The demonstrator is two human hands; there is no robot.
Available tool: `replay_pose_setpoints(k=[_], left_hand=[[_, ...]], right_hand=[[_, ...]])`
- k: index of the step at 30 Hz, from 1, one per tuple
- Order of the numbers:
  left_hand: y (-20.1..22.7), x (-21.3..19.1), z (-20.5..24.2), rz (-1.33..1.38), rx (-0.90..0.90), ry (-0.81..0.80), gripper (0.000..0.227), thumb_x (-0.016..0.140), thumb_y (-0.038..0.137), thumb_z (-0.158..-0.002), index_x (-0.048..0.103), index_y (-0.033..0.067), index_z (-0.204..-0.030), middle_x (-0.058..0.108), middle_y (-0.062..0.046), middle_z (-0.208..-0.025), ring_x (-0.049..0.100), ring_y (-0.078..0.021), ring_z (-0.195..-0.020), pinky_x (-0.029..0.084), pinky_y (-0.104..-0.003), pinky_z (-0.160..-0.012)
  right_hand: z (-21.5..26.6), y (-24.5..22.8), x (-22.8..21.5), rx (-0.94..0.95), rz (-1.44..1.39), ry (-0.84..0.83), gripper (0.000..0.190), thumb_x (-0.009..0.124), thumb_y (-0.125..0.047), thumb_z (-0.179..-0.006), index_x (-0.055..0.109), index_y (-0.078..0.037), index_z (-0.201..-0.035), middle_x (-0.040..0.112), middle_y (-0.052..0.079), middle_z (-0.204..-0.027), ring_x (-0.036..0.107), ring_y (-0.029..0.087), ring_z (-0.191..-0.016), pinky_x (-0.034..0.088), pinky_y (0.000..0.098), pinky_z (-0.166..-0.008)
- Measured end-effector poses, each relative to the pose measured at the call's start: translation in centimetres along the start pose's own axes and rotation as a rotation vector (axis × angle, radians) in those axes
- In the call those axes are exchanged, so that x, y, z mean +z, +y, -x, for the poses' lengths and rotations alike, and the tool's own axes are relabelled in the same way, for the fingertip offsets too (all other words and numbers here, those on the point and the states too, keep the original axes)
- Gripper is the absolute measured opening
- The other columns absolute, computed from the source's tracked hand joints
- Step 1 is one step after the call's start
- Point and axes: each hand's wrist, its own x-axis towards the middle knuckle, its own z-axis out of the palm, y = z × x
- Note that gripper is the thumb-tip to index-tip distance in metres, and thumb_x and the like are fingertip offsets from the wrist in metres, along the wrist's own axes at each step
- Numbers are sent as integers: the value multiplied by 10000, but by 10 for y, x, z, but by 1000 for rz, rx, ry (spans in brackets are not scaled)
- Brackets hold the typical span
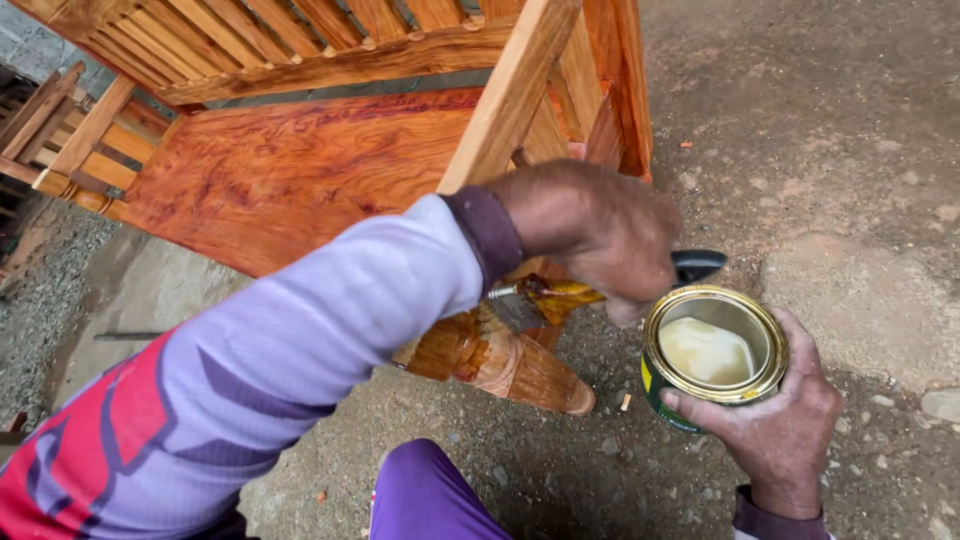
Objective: Applying varnish to the legs and frame of a wooden bench using a brush.
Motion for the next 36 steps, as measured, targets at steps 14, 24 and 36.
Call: replay_pose_setpoints(k=[14,24,36], left_hand=[[-45,0,-10,330,-88,-383,257,745,365,-847,761,139,-727,419,62,-495,301,-96,-387,224,-322,-359],[-54,14,17,194,111,-52,348,785,403,-815,727,63,-767,535,18,-584,481,-172,-515,397,-383,-502],[-65,54,244,164,578,802,200,776,292,-877,711,103,-874,620,-29,-770,655,-185,-734,499,-421,-672]], right_hand=[[-3,-14,-7,-39,-59,54,1225,936,-575,-450,492,2,-1436,721,179,-1183,736,299,-1038,606,427,-909],[8,-42,-14,-5,-58,32,1173,961,-495,-461,519,-12,-1434,732,154,-1194,736,264,-1080,596,403,-948],[54,-125,-46,50,17,209,1047,969,-387,-564,554,21,-1434,712,153,-1275,694,243,-1214,554,388,-1081]])
